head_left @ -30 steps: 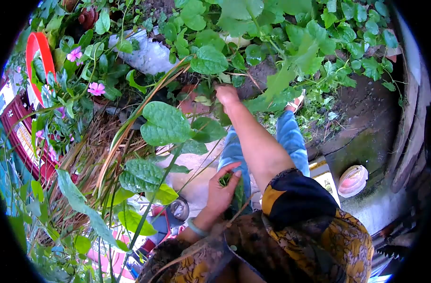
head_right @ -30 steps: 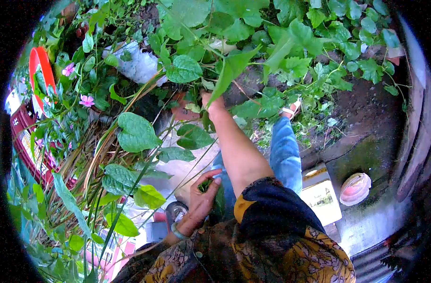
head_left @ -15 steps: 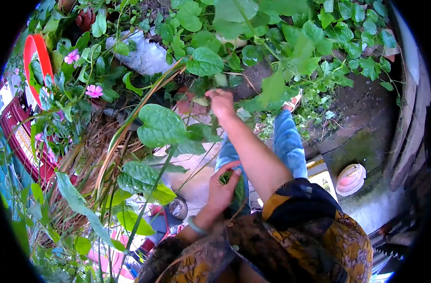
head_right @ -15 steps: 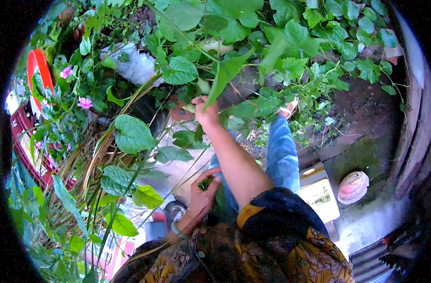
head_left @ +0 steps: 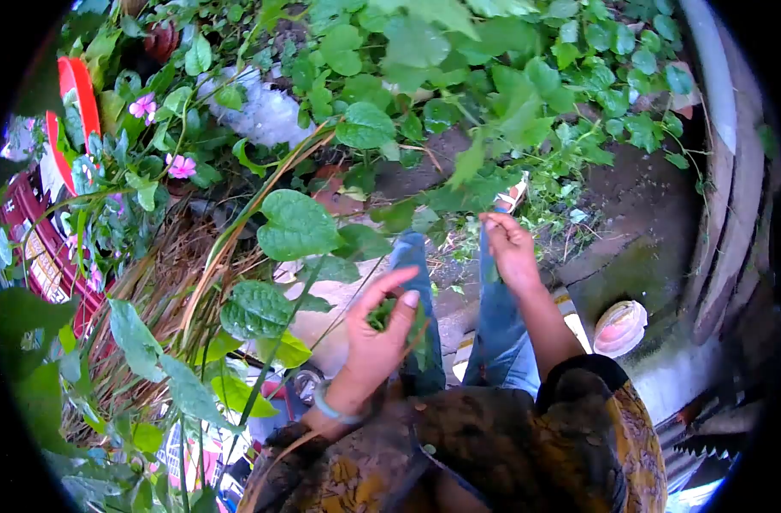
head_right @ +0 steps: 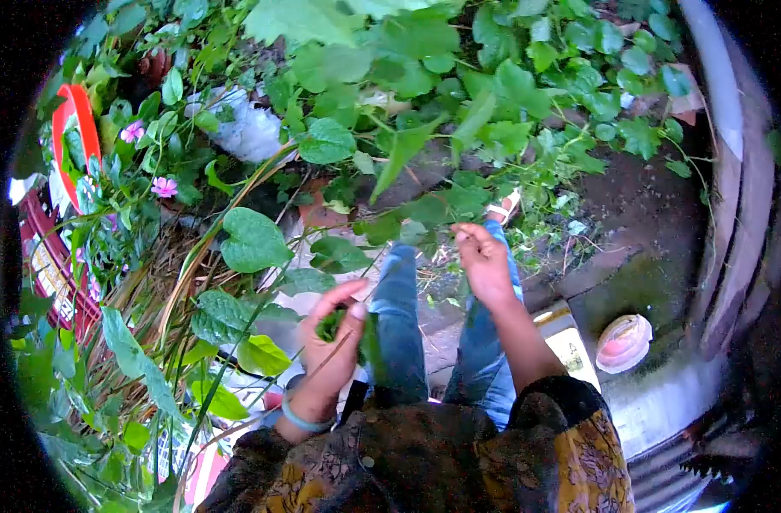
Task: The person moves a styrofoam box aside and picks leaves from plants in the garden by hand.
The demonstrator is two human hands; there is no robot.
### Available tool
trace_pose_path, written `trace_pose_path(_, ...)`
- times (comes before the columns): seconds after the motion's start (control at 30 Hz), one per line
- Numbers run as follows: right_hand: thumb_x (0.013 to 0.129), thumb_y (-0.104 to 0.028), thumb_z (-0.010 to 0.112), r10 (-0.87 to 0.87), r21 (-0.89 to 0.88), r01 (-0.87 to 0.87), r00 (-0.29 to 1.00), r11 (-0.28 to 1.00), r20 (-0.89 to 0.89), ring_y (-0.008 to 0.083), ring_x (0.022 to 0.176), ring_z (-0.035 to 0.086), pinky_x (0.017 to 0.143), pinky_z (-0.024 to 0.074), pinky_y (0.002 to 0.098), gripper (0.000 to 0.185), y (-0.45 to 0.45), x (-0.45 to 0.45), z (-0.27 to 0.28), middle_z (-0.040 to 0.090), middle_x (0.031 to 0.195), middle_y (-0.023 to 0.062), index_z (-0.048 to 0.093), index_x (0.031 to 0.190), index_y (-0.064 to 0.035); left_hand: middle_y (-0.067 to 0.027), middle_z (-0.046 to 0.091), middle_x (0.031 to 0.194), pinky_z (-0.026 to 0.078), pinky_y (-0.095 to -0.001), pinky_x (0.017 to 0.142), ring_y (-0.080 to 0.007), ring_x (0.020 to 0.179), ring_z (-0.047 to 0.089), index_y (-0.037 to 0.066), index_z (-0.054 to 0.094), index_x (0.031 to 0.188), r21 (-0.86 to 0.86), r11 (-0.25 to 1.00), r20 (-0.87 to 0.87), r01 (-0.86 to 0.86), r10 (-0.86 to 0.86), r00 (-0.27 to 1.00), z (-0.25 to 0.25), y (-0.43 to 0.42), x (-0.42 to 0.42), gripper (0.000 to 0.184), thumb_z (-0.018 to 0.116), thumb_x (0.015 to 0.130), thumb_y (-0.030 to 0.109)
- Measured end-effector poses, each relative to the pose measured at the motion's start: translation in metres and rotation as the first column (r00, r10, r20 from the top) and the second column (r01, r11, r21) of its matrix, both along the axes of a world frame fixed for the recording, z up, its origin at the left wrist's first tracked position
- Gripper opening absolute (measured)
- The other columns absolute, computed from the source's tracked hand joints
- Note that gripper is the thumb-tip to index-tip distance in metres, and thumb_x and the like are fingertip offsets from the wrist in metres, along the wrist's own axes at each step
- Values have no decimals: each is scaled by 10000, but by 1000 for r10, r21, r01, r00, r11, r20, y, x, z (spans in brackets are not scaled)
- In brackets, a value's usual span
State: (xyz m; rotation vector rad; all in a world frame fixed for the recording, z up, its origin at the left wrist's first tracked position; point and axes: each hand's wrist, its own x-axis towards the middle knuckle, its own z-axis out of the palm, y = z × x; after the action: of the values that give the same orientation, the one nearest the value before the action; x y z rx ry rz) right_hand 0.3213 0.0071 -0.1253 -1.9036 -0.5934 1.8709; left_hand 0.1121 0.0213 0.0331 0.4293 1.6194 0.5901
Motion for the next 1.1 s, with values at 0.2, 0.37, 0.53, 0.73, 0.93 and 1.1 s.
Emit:
trace_pose_path(0.2,936,-274,495,316,50,-432,728,900,608,185,550,548,534,436,364,297,-49,138,-14,590,625,68,576,1149,-83,-2,593,935,403,-209,739,-68,819,502,7,600,1101,38,985,10,-169,169,986,-6,0,3,241,583,865,56)
trace_pose_path(0.37,829,-281,594,755,-525,-677,69,515,652,388,1139,482,986,368,436,581,-83,191,-5,520,1213,227,381,1324,-63,24,481,705,329,-198,538,-48,603,415,-4,556,1104,10,982,-28,-187,187,982,-23,-12,10,228,538,897,90)
trace_pose_path(0.53,850,-109,538,372,242,-717,583,654,722,380,1131,500,955,416,420,414,25,87,-9,526,1214,218,469,1247,-16,32,448,639,312,-195,476,-43,544,389,-7,519,1140,-93,916,130,-391,401,907,-11,3,36,250,521,910,92)
trace_pose_path(0.73,850,-178,542,447,108,-675,591,730,672,405,991,573,846,480,459,372,90,18,-73,535,1171,260,470,1171,-5,-4,554,839,380,-212,668,-71,743,486,29,585,1097,-94,964,31,-250,254,967,-21,-16,46,214,543,895,87)
trace_pose_path(0.93,911,-217,490,505,234,-670,705,705,498,400,837,614,751,479,478,222,84,27,-42,634,863,225,585,1045,-67,-39,619,1042,402,-246,874,-110,970,535,31,624,1070,-85,957,66,-279,285,956,-16,-11,47,207,586,873,81)
trace_pose_path(1.1,918,-169,481,527,266,-660,733,703,430,385,771,628,671,488,431,195,82,50,40,627,816,223,612,1018,-66,-20,617,1022,422,-229,829,-83,922,532,37,621,1083,237,971,-96,-31,55,994,-3,30,32,212,584,879,84)
